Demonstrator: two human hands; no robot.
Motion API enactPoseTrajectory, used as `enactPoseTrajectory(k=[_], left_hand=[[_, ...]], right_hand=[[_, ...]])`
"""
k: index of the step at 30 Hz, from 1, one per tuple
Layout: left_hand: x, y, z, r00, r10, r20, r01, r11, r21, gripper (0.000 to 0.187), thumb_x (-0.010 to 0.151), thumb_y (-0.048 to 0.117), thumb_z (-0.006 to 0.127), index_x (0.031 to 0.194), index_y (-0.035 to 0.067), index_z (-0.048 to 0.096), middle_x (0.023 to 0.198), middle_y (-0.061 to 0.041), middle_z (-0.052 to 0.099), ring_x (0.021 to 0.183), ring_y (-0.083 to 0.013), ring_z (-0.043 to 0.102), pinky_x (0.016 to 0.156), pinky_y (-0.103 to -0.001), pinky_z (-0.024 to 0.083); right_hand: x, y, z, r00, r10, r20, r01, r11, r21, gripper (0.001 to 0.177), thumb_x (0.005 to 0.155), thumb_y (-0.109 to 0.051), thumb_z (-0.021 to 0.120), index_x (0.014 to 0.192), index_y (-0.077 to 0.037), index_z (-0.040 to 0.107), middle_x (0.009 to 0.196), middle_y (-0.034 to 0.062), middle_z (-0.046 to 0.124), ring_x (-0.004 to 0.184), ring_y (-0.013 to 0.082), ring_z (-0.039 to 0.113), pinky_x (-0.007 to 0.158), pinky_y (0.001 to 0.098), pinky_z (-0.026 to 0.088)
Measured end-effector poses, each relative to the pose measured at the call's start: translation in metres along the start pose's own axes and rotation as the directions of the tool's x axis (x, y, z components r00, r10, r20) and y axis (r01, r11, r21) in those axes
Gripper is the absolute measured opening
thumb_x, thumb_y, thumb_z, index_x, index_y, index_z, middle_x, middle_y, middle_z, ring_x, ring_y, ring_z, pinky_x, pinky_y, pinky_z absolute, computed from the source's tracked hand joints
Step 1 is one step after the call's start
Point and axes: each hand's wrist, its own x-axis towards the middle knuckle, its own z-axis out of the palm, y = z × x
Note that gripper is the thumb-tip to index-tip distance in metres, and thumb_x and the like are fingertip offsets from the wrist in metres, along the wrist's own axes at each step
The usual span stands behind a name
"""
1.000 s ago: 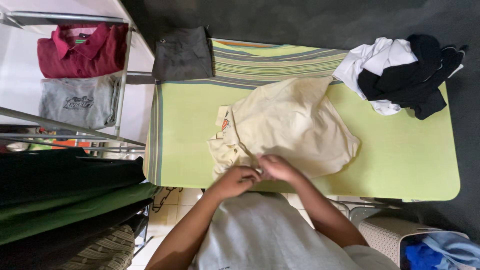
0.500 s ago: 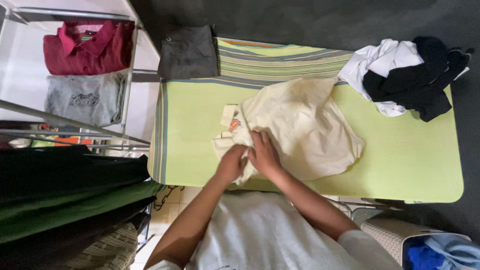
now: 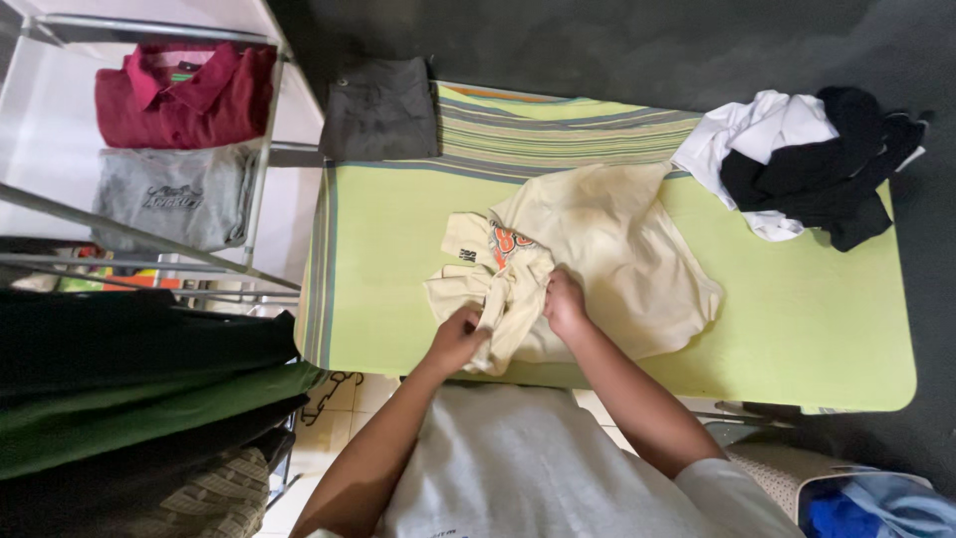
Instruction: The person hangs a patterned shirt on a hanger and places it on a clothing rack. They then pick up a cream-colored t-shirt, unfold it on a table, and fold it neatly by hand.
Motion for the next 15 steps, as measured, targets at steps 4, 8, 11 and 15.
enactPoseTrajectory(k=[4,8,11,15], left_hand=[[0.021,0.004,-0.003,0.95,-0.311,0.009,0.3,0.908,-0.292,0.019,0.096,0.026,0.066,0.107,0.011,0.066,0.082,-0.005,0.066,0.062,-0.0156,0.056,0.055,-0.034,0.046],[0.013,0.033,-0.009,0.953,0.284,-0.105,-0.28,0.959,0.05,0.011,0.092,0.011,0.069,0.1,0.005,0.065,0.082,-0.004,0.066,0.071,-0.0115,0.058,0.062,-0.025,0.048],[-0.014,0.054,-0.022,0.716,0.578,-0.392,-0.427,0.806,0.41,0.009,0.091,0.008,0.063,0.095,0.003,0.057,0.083,-0.004,0.058,0.065,-0.0097,0.054,0.059,-0.024,0.045],[-0.017,0.057,-0.029,0.658,0.365,-0.659,-0.343,0.924,0.169,0.007,0.095,0.005,0.061,0.093,0.004,0.054,0.078,-0.006,0.053,0.064,-0.011,0.044,0.054,-0.029,0.038]], right_hand=[[-0.015,-0.004,-0.001,0.994,0.086,0.063,-0.088,0.996,0.026,0.021,0.099,-0.022,0.048,0.104,-0.008,0.063,0.089,0.0069,0.07,0.07,0.0177,0.066,0.058,0.0318,0.054],[-0.042,-0.024,0.012,0.997,-0.046,0.065,0.052,0.994,-0.092,0.027,0.099,-0.022,0.052,0.114,-0.003,0.065,0.097,0.0086,0.072,0.081,0.0204,0.069,0.067,0.0359,0.057],[-0.04,-0.032,0.008,0.966,-0.235,-0.111,0.208,0.956,-0.208,0.033,0.099,-0.024,0.054,0.12,0.0,0.066,0.102,0.0105,0.073,0.087,0.0235,0.07,0.072,0.0395,0.057],[-0.053,-0.056,0.02,0.965,-0.06,-0.256,0.03,0.992,-0.119,0.036,0.095,-0.026,0.054,0.119,-0.001,0.064,0.102,0.012,0.071,0.095,0.0322,0.07,0.08,0.0501,0.056]])
